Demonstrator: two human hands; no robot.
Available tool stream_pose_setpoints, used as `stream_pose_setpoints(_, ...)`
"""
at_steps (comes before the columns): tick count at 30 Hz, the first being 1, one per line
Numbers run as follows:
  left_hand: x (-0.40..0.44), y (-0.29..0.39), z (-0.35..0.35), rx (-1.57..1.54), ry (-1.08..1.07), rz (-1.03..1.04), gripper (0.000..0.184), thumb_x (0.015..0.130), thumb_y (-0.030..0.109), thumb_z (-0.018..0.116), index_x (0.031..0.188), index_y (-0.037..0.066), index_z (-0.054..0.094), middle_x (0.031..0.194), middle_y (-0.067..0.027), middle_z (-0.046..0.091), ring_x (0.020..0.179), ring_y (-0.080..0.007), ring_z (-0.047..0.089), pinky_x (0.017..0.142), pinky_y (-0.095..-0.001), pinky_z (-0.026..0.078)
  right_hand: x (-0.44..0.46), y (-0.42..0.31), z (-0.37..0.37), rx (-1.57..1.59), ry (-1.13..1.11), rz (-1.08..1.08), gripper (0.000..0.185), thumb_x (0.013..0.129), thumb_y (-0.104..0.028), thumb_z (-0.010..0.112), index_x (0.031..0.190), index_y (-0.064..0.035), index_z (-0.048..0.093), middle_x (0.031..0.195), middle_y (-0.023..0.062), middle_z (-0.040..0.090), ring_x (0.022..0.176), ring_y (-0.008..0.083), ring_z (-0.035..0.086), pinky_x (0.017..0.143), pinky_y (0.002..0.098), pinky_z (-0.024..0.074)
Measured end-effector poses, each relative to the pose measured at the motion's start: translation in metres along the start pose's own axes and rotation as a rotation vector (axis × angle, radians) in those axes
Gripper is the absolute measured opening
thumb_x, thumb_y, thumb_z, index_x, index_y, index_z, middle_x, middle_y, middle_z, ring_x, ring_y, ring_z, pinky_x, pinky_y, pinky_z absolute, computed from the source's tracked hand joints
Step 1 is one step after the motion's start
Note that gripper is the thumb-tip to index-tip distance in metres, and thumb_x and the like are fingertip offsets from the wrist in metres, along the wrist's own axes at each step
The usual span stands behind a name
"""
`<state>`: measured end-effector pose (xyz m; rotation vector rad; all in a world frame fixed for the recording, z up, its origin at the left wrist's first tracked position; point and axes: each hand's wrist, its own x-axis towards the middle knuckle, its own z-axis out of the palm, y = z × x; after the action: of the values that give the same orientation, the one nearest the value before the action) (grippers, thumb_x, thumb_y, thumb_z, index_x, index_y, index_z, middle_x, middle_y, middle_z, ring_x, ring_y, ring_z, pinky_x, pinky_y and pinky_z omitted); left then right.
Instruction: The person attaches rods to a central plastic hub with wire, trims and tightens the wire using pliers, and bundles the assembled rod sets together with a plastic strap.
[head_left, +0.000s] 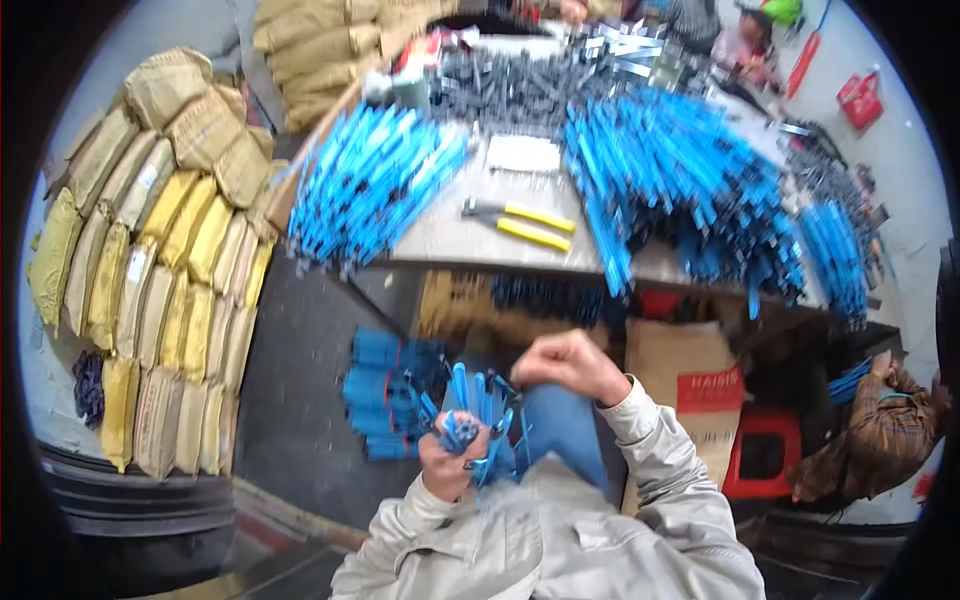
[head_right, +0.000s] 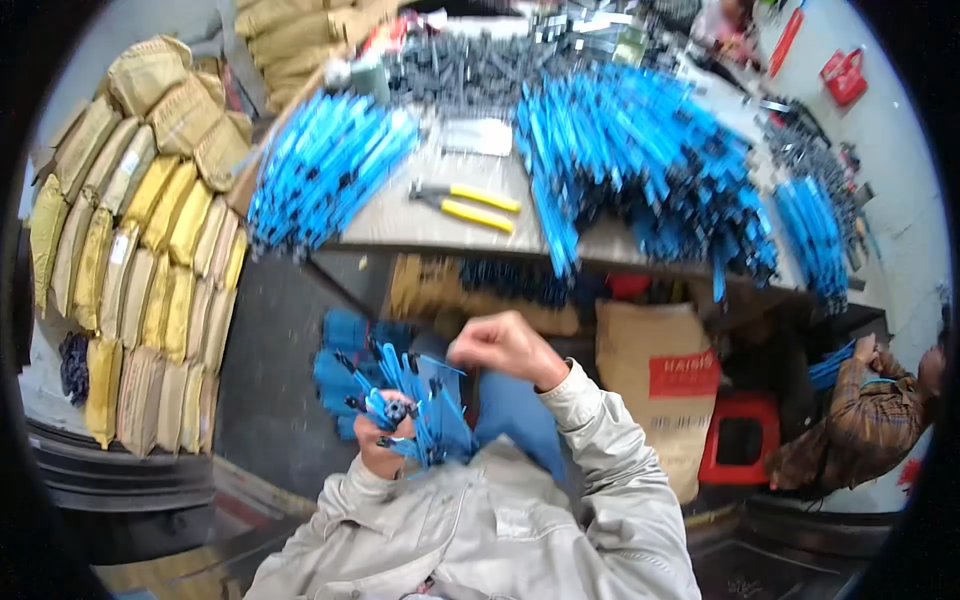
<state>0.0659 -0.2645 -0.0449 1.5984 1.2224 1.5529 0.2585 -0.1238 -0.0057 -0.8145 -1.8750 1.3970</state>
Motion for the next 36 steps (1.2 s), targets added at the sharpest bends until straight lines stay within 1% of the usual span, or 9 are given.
stream_pose_setpoints(4,0.012,0.032,0.012,-0.127,-0.024,-0.242,0.02,0.073,-0.001,0.071,0.089,-0.003,0.059,0.074,-0.0013,0.058,0.065,-0.0077,0.054,0.061,-0.0223,0.044,0.072,-0.002,-0.043,-0.847,0.592,-0.234,0.022,0.081,-0.022,0.064,0.08,-0.0008,0.057,0.079,0.0091,0.059,0.071,0.0213,0.058,0.064,0.0329,0.0464)
stream_pose_setpoints(6,0.012,0.042,0.017,-0.244,-0.129,-0.475,0.021,0.072,-0.002,0.071,0.09,-0.003,0.059,0.073,0.0001,0.057,0.064,-0.0061,0.051,0.059,-0.021,0.042,0.09,0.01,-0.046,-1.005,0.594,-0.253,0.024,0.081,-0.025,0.063,0.08,-0.002,0.056,0.079,0.0097,0.058,0.073,0.024,0.058,0.065,0.0343,0.0461)
stream_pose_setpoints(13,0.006,0.032,0.006,-0.361,-0.206,-0.497,0.028,0.071,-0.003,0.072,0.096,-0.006,0.059,0.068,0.001,0.054,0.06,-0.0043,0.048,0.057,-0.0177,0.039,0.116,0.03,-0.054,-1.404,0.493,-0.26,0.034,0.076,-0.039,0.063,0.08,-0.0065,0.056,0.078,0.0108,0.055,0.081,0.0262,0.054,0.066,0.0368,0.0439)
stream_pose_setpoints(17,0.0,0.03,-0.001,-0.43,-0.242,-0.48,0.034,0.072,-0.003,0.07,0.102,-0.01,0.057,0.066,0.0001,0.054,0.057,-0.0044,0.047,0.055,-0.0172,0.038,0.109,0.033,-0.064,-1.383,0.474,-0.337,0.031,0.079,-0.035,0.062,0.081,-0.0052,0.056,0.078,0.0102,0.055,0.074,0.027,0.055,0.063,0.038,0.045)
stream_pose_setpoints(22,0.001,-0.003,-0.02,-1.086,-0.243,-0.521,0.037,0.073,-0.006,0.065,0.108,-0.014,0.054,0.066,-0.0025,0.055,0.054,-0.0061,0.048,0.053,-0.018,0.039,0.011,0.003,-0.015,-0.069,0.422,-0.111,0.011,0.084,-0.013,0.058,0.086,-0.0031,0.056,0.079,0.0101,0.055,0.064,0.0269,0.057,0.055,0.0321,0.0476)
stream_pose_setpoints(25,0.004,-0.002,-0.026,-0.608,-0.324,-0.457,0.034,0.077,0.003,0.067,0.108,-0.005,0.057,0.075,0.0022,0.058,0.065,-0.0037,0.05,0.061,-0.0194,0.042,-0.039,-0.018,0.02,0.131,0.221,-0.067,0.01,0.08,-0.005,0.06,0.089,-0.0039,0.057,0.084,0.0109,0.055,0.072,0.026,0.06,0.056,0.0286,0.0479)
stream_pose_setpoints(28,0.009,0.023,-0.022,-0.468,-0.323,-0.489,0.035,0.075,0.004,0.07,0.106,-0.006,0.057,0.076,0.0005,0.06,0.066,-0.0056,0.052,0.063,-0.0209,0.044,-0.055,-0.043,0.027,-0.806,0.304,-0.499,0.021,0.073,0.001,0.062,0.094,-0.0027,0.058,0.098,0.0129,0.056,0.087,0.0263,0.06,0.07,0.0323,0.0482)
stream_pose_setpoints(33,-0.006,0.03,-0.023,-0.304,-0.268,-0.397,0.035,0.072,0.005,0.073,0.105,-0.002,0.06,0.075,0.0004,0.059,0.068,-0.0062,0.053,0.066,-0.0218,0.045,-0.07,-0.055,0.026,-1.501,0.256,-0.528,0.028,0.081,-0.011,0.058,0.108,-0.0201,0.062,0.122,0.006,0.046,0.115,0.0219,0.046,0.103,0.0442,0.0272)
stream_pose_setpoints(36,-0.003,0.038,-0.021,-0.239,-0.281,-0.431,0.039,0.069,0.006,0.076,0.105,0.0,0.062,0.077,-0.0002,0.06,0.068,-0.0061,0.053,0.066,-0.0217,0.045,-0.066,-0.04,0.025,-1.611,0.276,-0.718,0.03,0.084,-0.016,0.056,0.113,-0.0257,0.06,0.124,0.0014,0.044,0.118,0.0193,0.044,0.106,0.0462,0.0206)
